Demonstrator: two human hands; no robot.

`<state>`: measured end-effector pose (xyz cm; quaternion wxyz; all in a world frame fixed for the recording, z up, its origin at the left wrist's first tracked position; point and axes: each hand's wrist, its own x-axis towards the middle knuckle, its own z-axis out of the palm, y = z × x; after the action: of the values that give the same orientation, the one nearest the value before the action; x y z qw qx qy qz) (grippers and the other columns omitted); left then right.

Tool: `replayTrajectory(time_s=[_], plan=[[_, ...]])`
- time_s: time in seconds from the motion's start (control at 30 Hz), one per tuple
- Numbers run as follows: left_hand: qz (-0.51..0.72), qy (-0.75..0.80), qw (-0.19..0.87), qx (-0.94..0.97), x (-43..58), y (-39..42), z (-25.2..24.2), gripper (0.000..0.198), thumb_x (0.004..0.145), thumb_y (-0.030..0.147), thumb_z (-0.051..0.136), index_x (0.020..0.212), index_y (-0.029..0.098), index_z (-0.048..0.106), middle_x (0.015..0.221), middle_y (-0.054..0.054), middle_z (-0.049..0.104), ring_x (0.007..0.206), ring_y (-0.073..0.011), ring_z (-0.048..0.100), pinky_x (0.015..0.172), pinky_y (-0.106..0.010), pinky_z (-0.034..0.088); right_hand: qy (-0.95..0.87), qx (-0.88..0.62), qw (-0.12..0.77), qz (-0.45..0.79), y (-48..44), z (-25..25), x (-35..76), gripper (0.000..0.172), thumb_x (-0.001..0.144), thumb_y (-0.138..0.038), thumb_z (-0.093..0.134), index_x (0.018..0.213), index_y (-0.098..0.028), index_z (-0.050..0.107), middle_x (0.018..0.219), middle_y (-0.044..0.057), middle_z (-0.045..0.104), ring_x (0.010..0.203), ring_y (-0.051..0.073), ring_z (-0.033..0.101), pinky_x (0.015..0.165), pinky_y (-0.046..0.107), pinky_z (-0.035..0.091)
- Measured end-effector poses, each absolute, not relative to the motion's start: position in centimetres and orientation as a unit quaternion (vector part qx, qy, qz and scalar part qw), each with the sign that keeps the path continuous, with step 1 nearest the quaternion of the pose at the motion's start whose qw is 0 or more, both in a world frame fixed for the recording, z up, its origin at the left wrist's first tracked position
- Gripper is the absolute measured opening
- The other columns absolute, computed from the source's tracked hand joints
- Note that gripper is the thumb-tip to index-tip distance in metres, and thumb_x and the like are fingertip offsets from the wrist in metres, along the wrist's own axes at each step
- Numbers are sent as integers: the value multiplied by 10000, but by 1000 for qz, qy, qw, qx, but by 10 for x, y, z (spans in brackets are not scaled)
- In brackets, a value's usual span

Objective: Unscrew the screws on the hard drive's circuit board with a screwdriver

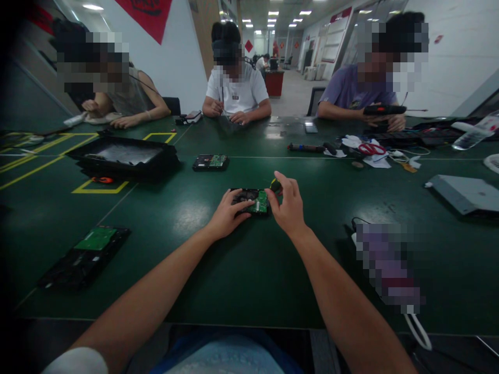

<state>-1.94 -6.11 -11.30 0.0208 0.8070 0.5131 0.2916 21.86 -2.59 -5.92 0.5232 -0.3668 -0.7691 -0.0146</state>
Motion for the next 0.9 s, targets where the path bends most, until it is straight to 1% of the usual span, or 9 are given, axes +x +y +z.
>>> replayTrajectory(time_s=[0.13, 0.27, 0.53, 0.77, 0.9], plan=[[292, 514, 19, 806, -19, -62, -112, 411, 928, 371, 674, 1338, 372, 654, 1581, -62, 385, 1499, -359, 320, 1212, -682, 244, -768, -358, 531, -20, -27, -60, 218, 575, 970, -329, 630, 1497, -323, 401, 1175, 73, 598, 887, 209, 624, 810, 419, 592], [290, 510, 18, 810, -20, -62, -112, 409, 935, 374, 664, 1344, 358, 654, 1590, -72, 369, 1502, -353, 318, 1223, -668, 230, -758, -359, 543, -29, -26, -61, 218, 579, 972, -336, 628, 1502, -319, 396, 1183, 80, 600, 891, 212, 627, 804, 420, 596], [294, 509, 21, 809, -20, -59, -116, 414, 923, 365, 684, 1335, 367, 655, 1593, -64, 376, 1494, -350, 334, 1216, -680, 228, -763, -362, 535, -24, -25, -61, 219, 562, 982, -366, 604, 1501, -316, 395, 1186, 82, 597, 911, 221, 620, 852, 448, 586], [295, 509, 26, 808, -19, -62, -113, 402, 930, 368, 671, 1332, 356, 661, 1589, -75, 377, 1496, -354, 331, 1230, -661, 216, -765, -359, 534, -22, -27, -60, 218, 566, 985, -355, 598, 1509, -324, 388, 1195, 84, 597, 929, 227, 623, 830, 444, 593], [288, 513, 17, 808, -19, -62, -112, 413, 928, 363, 674, 1340, 361, 654, 1586, -69, 382, 1501, -357, 319, 1219, -678, 229, -769, -357, 529, -21, -27, -60, 219, 560, 989, -341, 593, 1508, -319, 385, 1214, 87, 595, 949, 225, 624, 842, 440, 595]])
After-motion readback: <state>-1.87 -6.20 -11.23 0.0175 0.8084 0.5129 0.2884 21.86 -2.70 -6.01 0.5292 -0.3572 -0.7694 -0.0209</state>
